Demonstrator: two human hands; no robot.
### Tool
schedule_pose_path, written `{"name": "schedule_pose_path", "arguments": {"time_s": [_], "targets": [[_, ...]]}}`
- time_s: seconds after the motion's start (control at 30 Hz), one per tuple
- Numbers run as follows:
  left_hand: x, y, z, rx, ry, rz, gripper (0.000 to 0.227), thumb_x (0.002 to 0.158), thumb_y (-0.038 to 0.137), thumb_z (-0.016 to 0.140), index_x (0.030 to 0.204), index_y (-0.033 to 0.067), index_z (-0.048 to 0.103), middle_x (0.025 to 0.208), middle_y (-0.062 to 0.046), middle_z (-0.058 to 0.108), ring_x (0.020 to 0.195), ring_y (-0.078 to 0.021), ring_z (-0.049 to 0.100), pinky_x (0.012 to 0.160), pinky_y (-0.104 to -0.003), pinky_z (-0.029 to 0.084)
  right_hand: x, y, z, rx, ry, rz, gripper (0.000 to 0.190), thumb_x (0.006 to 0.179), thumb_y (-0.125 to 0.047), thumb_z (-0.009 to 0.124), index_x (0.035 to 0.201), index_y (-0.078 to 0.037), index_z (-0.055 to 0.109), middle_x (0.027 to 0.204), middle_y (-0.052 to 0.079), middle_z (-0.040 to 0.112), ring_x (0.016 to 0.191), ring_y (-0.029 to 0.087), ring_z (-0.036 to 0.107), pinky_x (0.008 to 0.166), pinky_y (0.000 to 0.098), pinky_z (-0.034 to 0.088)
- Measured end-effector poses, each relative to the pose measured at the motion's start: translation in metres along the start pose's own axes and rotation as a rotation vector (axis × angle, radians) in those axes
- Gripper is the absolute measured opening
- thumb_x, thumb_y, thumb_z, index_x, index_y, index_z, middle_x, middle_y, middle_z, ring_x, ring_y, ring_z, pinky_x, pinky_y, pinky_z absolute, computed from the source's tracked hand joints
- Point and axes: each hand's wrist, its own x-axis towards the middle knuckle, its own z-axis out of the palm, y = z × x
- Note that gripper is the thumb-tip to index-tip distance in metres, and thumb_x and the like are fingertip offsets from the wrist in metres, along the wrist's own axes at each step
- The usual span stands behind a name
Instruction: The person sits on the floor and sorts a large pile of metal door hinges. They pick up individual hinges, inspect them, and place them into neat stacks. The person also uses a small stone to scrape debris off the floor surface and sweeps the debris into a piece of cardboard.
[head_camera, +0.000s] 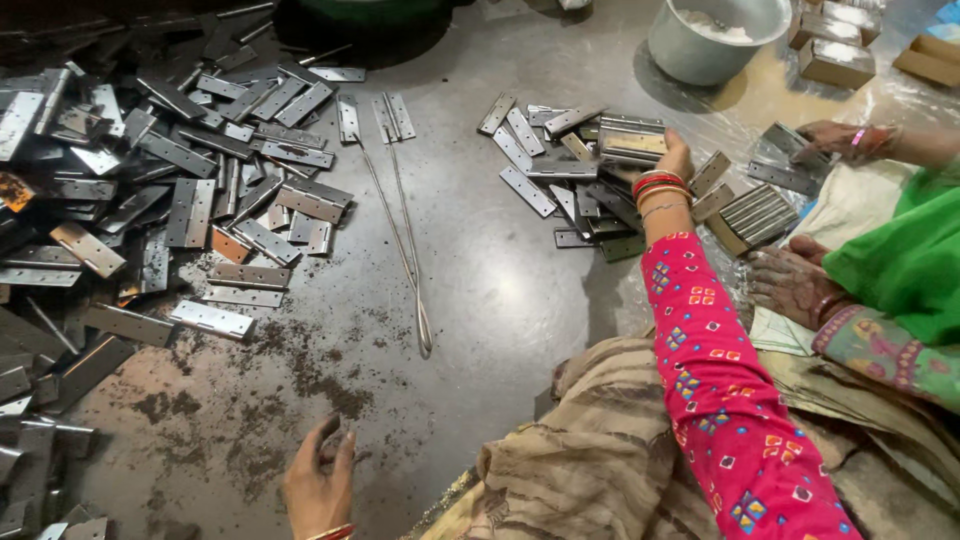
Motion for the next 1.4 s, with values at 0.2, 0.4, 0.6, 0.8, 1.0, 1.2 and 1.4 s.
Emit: {"name": "schedule_pose_path", "arguments": {"time_s": [0.2,0.4,0.6,0.8,1.0,1.2,1.4], "targets": [[-0.001,0.007,-0.003,0.095,-0.054,-0.036,0.044,0.088,0.030,0.074,0.129,0.0140,0.071,0.086,-0.013,0.077,0.077,-0.0220,0.075,0.076,-0.037,0.057,-0.009,0.058,0.013,-0.368,-0.028,-0.090,0.062,0.071,-0.012,0.076,0.126,0.001,0.049,0.126,0.027,0.062,0.106,0.043,0.069,0.088,0.0684,0.057],[0.000,0.007,-0.012,-0.019,0.057,0.143,0.038,0.090,0.029,0.071,0.123,0.0109,0.071,0.113,-0.011,0.076,0.083,-0.0238,0.075,0.074,-0.038,0.057,-0.122,0.141,0.061,-1.098,-0.604,-0.782,0.059,0.083,-0.031,0.081,0.126,0.004,0.057,0.119,0.021,0.067,0.110,0.035,0.066,0.097,0.0411,0.052],[0.001,0.010,-0.017,-0.120,0.233,0.100,0.037,0.087,0.025,0.076,0.120,0.0089,0.070,0.111,-0.013,0.075,0.080,-0.0253,0.076,0.072,-0.037,0.058,-0.267,0.285,0.081,-1.223,-1.209,-1.065,0.051,0.085,-0.031,0.080,0.121,0.001,0.062,0.121,0.026,0.061,0.112,0.042,0.060,0.098,0.0491,0.051],[-0.001,0.015,-0.035,-0.122,0.286,0.064,0.036,0.088,0.023,0.075,0.120,0.0085,0.069,0.108,-0.014,0.075,0.082,-0.0291,0.075,0.074,-0.040,0.058,-0.352,0.438,0.113,-1.543,-1.494,-1.101,0.033,0.094,-0.032,0.075,0.111,-0.005,0.067,0.115,0.018,0.066,0.114,0.040,0.061,0.091,0.0533,0.051],[-0.002,0.020,-0.037,-0.165,0.283,0.061,0.033,0.089,0.020,0.074,0.120,0.0084,0.068,0.107,-0.017,0.074,0.093,-0.0371,0.072,0.080,-0.044,0.056,-0.399,0.501,0.148,-1.787,-1.274,-1.150,0.048,0.066,-0.026,0.080,0.111,-0.011,0.069,0.116,0.013,0.069,0.111,0.041,0.062,0.082,0.0649,0.050],[-0.001,0.023,-0.040,-0.184,0.241,-0.027,0.033,0.091,0.023,0.073,0.120,0.0082,0.068,0.111,-0.017,0.074,0.097,-0.0379,0.072,0.083,-0.044,0.056,-0.408,0.477,0.148,-1.864,-1.388,-0.877,0.023,0.087,-0.022,0.075,0.109,-0.015,0.071,0.108,0.016,0.072,0.102,0.038,0.067,0.091,0.0487,0.055],[-0.004,0.028,-0.042,-0.193,0.279,0.037,0.036,0.091,0.024,0.072,0.121,0.0059,0.068,0.113,-0.019,0.073,0.098,-0.0398,0.071,0.084,-0.046,0.055,-0.402,0.433,0.092,-1.342,-1.318,-1.155,0.011,0.103,-0.018,0.062,0.102,-0.008,0.062,0.082,0.010,0.067,0.063,0.032,0.066,0.054,0.0470,0.054]]}}
